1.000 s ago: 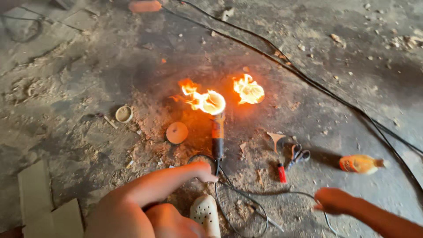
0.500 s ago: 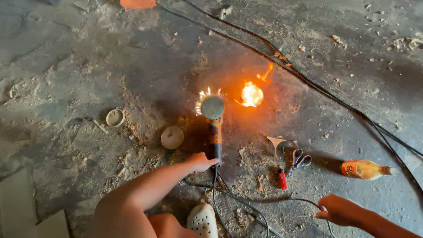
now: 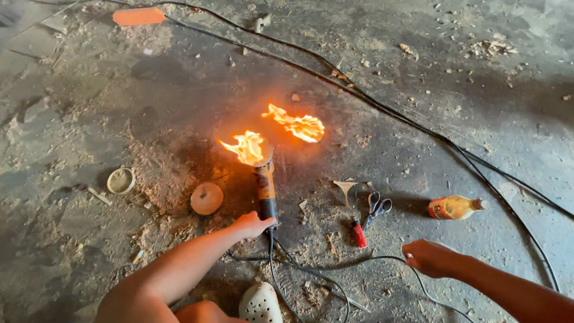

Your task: The person prepares a hand sander by cutting and attaching sandpaper discs. They cut a circle from a sheet of paper using scissors, apply liquid adhesive from a bottle, and attach the paper to the sander's base.

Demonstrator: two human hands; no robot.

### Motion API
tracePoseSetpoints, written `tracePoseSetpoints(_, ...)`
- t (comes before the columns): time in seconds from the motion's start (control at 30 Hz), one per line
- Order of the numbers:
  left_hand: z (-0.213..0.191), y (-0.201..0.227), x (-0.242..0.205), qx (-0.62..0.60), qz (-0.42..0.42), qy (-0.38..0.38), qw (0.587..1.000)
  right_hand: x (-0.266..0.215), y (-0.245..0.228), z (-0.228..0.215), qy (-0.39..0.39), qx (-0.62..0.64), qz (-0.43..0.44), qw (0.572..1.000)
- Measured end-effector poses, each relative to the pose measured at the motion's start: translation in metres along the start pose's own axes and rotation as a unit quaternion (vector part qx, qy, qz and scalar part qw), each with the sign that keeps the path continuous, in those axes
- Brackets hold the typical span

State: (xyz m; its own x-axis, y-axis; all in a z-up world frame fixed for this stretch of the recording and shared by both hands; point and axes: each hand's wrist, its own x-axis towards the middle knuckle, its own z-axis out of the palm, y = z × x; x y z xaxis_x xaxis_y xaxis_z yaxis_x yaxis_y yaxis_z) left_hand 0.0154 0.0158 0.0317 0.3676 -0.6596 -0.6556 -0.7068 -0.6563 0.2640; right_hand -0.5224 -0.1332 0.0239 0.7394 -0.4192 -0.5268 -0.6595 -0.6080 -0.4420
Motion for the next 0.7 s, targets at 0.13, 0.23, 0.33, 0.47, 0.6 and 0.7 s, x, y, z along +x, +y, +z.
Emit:
tracePoseSetpoints(0.13, -0.002, 0.013, -0.003, -0.008, -0.026, -0.001, 1.0, -0.005, -0.02, -0.014, -0.052, -0.048, -0.002, 0.998)
tracePoseSetpoints(0.23, 0.001, 0.021, 0.0, -0.04, -0.055, -0.012, 0.998, -0.004, -0.021, -0.02, -0.048, -0.039, 0.011, 0.998)
tracePoseSetpoints(0.33, 0.008, 0.014, 0.012, -0.069, -0.067, 0.033, 0.995, 0.001, -0.011, -0.007, -0.032, 0.0, -0.01, 0.999)
tracePoseSetpoints(0.47, 0.026, 0.002, 0.041, -0.122, 0.004, 0.156, 0.98, 0.008, 0.005, 0.002, -0.03, 0.024, 0.022, 0.999)
tracePoseSetpoints(0.6, 0.029, -0.003, 0.047, -0.2, 0.052, 0.191, 0.96, 0.017, 0.019, 0.022, -0.054, 0.042, 0.047, 0.997)
tracePoseSetpoints(0.7, 0.024, 0.008, 0.04, -0.178, 0.027, 0.204, 0.962, 0.024, 0.035, 0.041, -0.061, 0.075, -0.001, 0.995)
